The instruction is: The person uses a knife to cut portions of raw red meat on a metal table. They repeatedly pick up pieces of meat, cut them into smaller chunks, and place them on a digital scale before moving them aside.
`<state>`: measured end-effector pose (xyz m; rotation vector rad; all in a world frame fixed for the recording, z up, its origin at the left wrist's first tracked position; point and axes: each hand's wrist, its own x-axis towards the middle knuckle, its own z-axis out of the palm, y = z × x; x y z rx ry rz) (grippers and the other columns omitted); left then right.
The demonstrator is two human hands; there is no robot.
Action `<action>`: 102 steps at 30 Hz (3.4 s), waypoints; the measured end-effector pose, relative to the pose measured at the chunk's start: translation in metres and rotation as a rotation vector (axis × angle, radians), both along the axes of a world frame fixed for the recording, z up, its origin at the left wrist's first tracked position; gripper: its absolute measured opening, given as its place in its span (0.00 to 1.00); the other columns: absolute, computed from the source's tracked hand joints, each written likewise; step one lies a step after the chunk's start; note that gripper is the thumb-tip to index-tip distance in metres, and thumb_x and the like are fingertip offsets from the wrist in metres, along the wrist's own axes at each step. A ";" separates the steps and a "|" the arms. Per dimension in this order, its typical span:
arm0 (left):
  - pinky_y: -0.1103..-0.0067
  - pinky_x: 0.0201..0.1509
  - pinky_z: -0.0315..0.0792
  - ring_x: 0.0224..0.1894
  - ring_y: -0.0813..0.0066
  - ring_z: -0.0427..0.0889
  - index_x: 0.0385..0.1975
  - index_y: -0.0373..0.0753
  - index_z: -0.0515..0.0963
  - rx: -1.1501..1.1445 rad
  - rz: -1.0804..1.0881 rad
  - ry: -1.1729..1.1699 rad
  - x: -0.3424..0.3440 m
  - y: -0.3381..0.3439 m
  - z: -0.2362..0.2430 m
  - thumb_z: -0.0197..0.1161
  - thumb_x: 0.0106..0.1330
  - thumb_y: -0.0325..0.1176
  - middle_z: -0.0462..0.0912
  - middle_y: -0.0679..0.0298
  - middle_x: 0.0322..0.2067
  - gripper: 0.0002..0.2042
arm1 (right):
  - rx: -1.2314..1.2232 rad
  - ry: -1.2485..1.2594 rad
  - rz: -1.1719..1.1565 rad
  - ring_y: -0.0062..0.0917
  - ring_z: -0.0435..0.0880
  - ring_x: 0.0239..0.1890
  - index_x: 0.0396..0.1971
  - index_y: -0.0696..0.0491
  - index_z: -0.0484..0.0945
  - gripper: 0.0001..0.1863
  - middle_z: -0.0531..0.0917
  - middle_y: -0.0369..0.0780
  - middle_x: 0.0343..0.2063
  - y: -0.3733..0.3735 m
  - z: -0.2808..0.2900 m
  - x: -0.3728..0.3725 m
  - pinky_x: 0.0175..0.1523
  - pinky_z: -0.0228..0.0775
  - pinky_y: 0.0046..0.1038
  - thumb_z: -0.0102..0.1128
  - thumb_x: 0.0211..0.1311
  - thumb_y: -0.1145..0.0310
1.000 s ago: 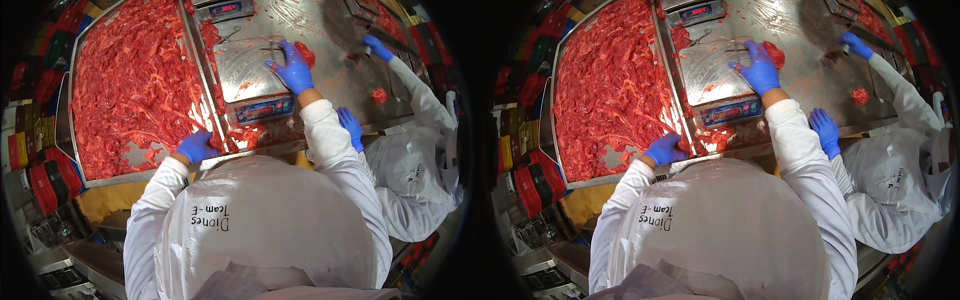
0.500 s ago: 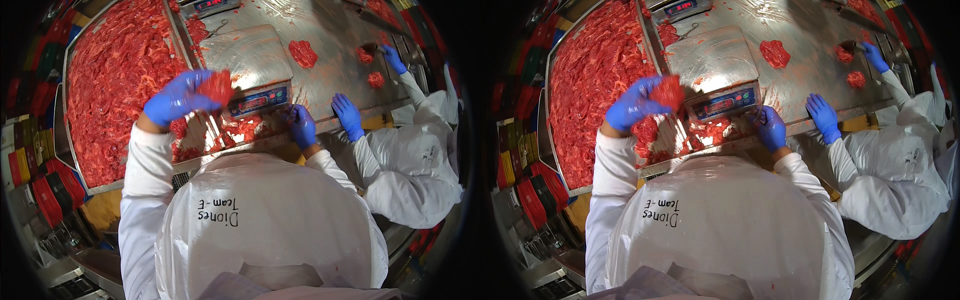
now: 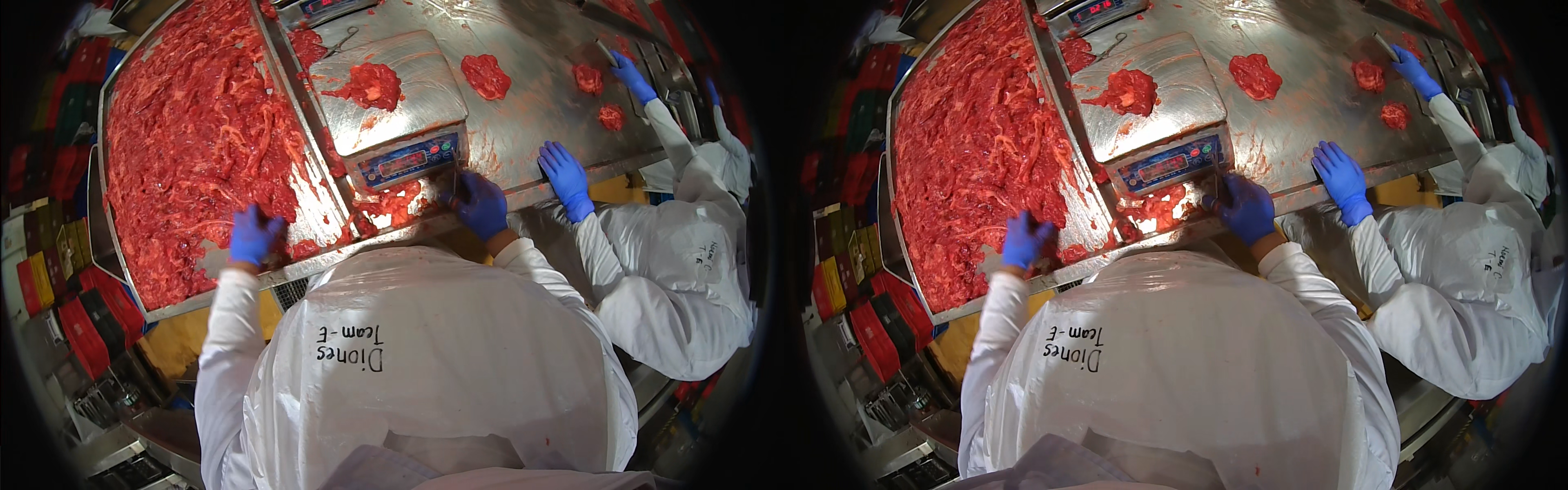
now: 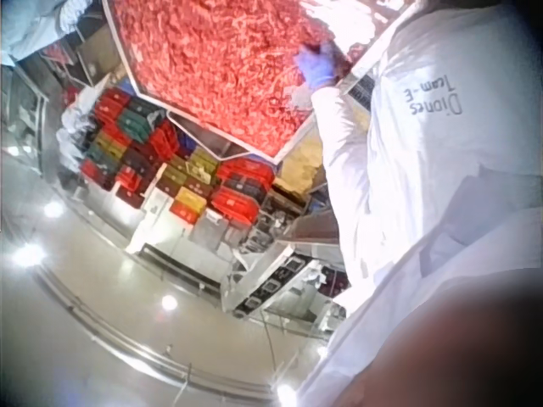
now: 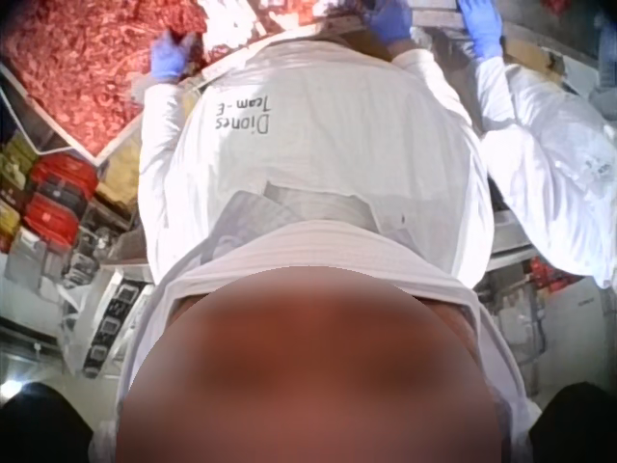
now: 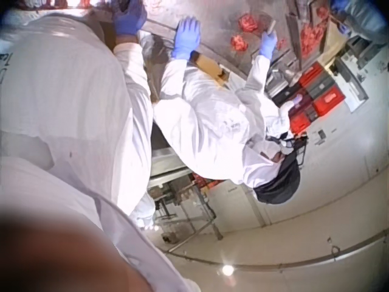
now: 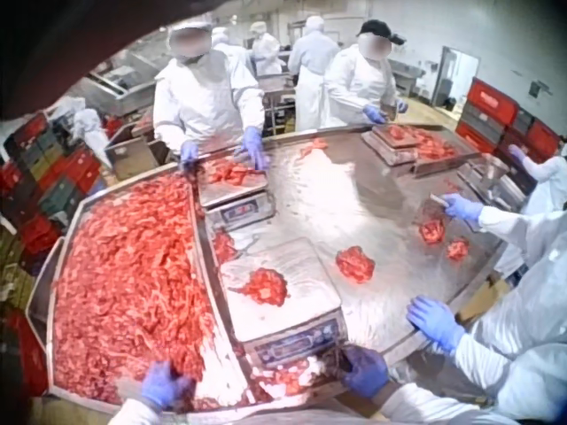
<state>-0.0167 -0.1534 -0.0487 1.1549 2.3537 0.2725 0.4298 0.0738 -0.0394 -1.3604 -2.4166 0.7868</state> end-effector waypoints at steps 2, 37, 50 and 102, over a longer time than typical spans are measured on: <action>0.58 0.52 0.76 0.46 0.43 0.81 0.45 0.33 0.79 -0.027 -0.131 0.072 0.060 -0.011 0.016 0.73 0.63 0.54 0.79 0.43 0.43 0.27 | 0.009 -0.016 0.000 0.47 0.86 0.44 0.51 0.54 0.82 0.29 0.87 0.48 0.42 -0.002 0.000 -0.001 0.50 0.78 0.43 0.70 0.58 0.47; 0.75 0.41 0.79 0.32 0.74 0.83 0.35 0.38 0.81 0.168 -0.221 -0.731 0.083 0.068 0.034 0.66 0.62 0.22 0.83 0.64 0.29 0.05 | 0.057 -0.026 0.074 0.45 0.84 0.40 0.48 0.49 0.82 0.26 0.85 0.44 0.36 0.001 -0.010 0.000 0.45 0.76 0.45 0.70 0.59 0.45; 0.59 0.46 0.77 0.42 0.44 0.79 0.33 0.38 0.78 0.212 -0.260 -0.114 0.116 0.067 0.027 0.67 0.54 0.22 0.79 0.47 0.35 0.08 | -0.020 -0.099 0.091 0.46 0.84 0.42 0.48 0.50 0.82 0.27 0.85 0.45 0.37 0.002 0.006 -0.005 0.48 0.76 0.45 0.70 0.58 0.46; 0.62 0.48 0.76 0.45 0.53 0.80 0.36 0.41 0.84 0.577 -0.531 0.188 0.116 0.165 0.086 0.69 0.61 0.36 0.81 0.57 0.40 0.08 | -1.600 0.683 0.001 0.20 0.80 0.35 0.37 0.54 0.80 0.22 0.82 0.34 0.31 0.045 0.053 -0.091 0.43 0.78 0.30 0.55 0.77 0.48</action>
